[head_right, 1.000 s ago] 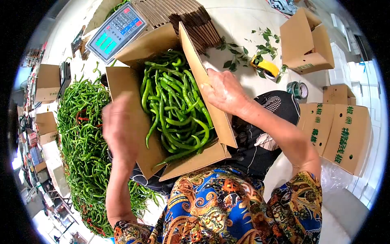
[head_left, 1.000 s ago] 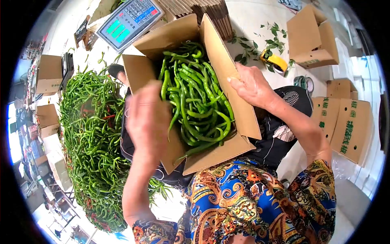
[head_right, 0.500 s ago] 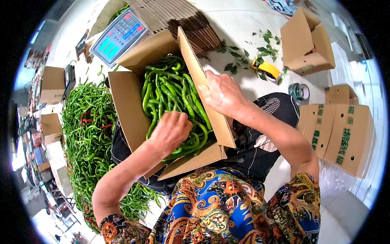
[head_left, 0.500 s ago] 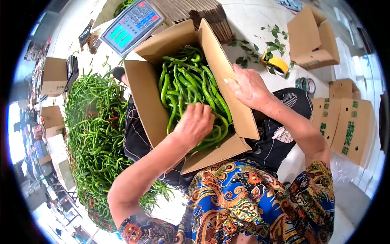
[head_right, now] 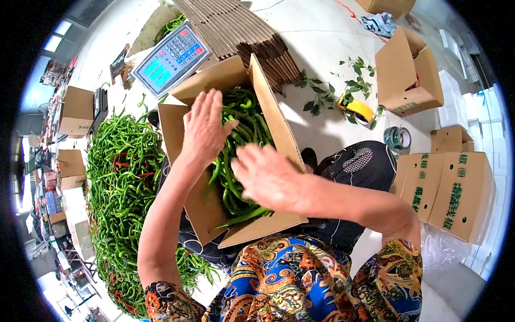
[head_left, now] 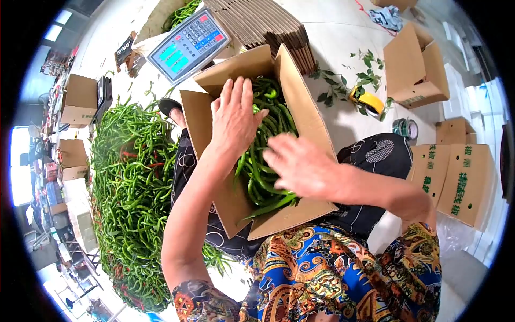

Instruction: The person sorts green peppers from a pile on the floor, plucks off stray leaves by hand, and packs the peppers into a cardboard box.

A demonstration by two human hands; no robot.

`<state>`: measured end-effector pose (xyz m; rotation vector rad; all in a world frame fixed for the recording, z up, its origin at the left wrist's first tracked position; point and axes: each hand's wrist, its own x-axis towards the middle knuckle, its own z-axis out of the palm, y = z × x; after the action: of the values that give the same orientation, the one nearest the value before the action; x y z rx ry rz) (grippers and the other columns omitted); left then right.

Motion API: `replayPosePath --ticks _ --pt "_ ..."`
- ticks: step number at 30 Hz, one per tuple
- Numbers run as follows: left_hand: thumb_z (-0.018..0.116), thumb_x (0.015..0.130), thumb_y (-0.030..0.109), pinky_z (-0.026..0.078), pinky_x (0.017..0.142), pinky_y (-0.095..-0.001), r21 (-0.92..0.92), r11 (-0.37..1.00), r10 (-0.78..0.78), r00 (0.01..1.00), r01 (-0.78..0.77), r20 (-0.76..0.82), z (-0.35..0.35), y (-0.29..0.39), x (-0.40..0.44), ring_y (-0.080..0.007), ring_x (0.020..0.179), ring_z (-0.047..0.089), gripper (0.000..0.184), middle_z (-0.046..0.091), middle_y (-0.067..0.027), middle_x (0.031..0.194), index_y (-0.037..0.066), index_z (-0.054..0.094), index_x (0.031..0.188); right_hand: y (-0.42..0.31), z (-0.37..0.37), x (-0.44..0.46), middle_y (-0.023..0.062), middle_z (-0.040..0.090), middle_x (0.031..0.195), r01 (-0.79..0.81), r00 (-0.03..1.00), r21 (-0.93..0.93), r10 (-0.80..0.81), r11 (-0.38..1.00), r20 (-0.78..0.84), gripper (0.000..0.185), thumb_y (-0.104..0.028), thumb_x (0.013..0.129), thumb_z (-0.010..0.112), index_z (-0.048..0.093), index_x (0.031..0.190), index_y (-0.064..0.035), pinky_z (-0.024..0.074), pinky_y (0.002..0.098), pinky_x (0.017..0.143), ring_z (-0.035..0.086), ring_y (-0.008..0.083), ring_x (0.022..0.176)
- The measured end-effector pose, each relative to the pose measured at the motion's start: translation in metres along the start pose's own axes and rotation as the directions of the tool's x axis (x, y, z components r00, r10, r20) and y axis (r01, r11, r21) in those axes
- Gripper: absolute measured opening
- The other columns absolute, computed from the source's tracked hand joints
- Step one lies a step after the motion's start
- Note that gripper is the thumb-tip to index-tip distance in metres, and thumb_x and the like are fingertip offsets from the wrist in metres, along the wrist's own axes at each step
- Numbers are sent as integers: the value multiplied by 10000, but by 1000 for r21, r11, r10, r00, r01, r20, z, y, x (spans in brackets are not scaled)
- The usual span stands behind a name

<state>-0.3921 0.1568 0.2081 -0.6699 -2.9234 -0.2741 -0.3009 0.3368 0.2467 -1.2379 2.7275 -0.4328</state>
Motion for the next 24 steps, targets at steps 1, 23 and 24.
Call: replayPosePath --ticks 1,23,24 --pt "577 911 461 345 1029 -584 79 996 -56 987 45 148 21 -7 1 -365 1398 266 726 300 -146 1522 61 317 1458 -3 12 3 302 467 1326 29 986 -8 -27 1000 166 670 -408 811 685 528 1213 104 426 455 925 490 362 1139" --pt "722 717 157 513 714 -413 -293 954 128 794 65 594 12 -18 -45 -352 807 661 253 670 -177 818 22 611 898 -11 39 22 122 529 939 125 980 9 -125 992 154 220 -232 835 647 580 918 -40 441 426 786 541 290 911" --pt "729 712 165 517 731 -424 -329 939 135 777 97 615 7 -17 -45 -355 821 663 270 671 -185 825 22 607 905 -11 45 19 121 526 934 160 987 -6 -160 987 12 195 -203 810 657 589 897 -43 444 424 787 539 291 906"
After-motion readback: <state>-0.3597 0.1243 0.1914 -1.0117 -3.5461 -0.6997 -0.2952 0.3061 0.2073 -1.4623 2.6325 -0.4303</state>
